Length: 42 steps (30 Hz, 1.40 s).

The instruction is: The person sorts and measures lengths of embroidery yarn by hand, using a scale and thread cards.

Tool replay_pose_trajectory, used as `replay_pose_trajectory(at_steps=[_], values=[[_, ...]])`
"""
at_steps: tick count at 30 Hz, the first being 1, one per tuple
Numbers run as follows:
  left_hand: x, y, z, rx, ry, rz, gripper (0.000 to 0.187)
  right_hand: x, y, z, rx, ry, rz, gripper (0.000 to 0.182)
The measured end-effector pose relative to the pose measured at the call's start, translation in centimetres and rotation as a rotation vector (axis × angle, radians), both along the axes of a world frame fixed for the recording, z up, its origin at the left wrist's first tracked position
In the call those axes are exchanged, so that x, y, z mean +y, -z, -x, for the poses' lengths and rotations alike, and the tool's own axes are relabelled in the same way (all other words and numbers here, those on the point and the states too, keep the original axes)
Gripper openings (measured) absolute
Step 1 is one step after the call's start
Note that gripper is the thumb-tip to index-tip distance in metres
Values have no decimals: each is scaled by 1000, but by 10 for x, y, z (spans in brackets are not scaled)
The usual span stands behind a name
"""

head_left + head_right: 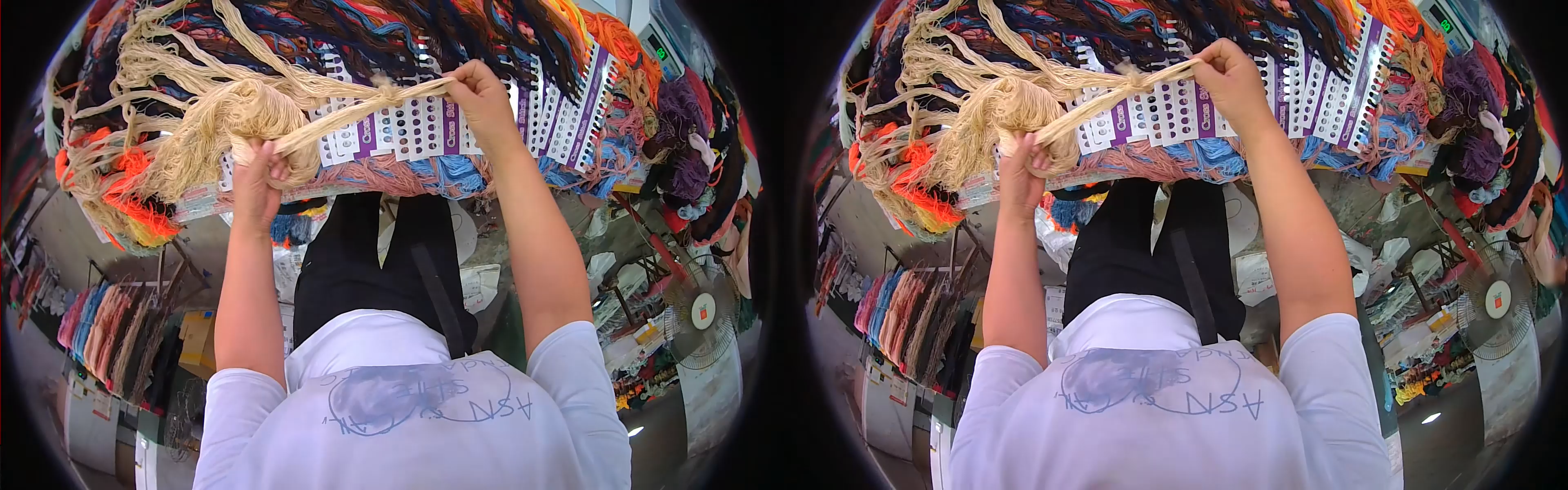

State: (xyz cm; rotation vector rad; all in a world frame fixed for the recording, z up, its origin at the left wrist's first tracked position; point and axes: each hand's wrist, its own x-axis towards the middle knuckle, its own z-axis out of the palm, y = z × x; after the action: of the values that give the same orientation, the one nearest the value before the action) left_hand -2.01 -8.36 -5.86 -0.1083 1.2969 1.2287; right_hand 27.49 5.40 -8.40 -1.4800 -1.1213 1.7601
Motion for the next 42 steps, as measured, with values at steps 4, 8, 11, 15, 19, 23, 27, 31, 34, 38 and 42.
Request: replay_pose_trajectory(at_steps=[4,8,11,15,19,23,27,31,34,38,42], values=[[3,18,-5,18,-29,19,17,7,-4,-4,117,17,83,4],[20,17,30,74,-149,-10,8,5,10,2,-96,-169,-101,11],[43,-15,81,15,-330,-146,13,-4,-3,15,-501,-386,-241,22],[59,-69,154,-46,-182,-507,10,-9,-5,22,-623,-431,-381,31],[95,-110,143,331,11,-558,5,-5,0,24,-618,-339,-337,33],[122,-148,110,910,39,-372,8,3,-19,43,-861,-378,-207,29],[93,-132,114,392,51,-478,9,12,-22,51,-935,-425,-475,12],[75,-109,36,-75,-36,-329,17,41,-21,44,-734,-235,-307,18],[77,-80,-3,-300,176,-351,18,48,-27,43,-680,-275,-406,24],[79,-59,-29,-388,100,-288,17,39,-30,57,-824,-661,-534,19],[75,-59,-34,-414,78,-262,15,52,-4,60,-684,-557,-485,18]])
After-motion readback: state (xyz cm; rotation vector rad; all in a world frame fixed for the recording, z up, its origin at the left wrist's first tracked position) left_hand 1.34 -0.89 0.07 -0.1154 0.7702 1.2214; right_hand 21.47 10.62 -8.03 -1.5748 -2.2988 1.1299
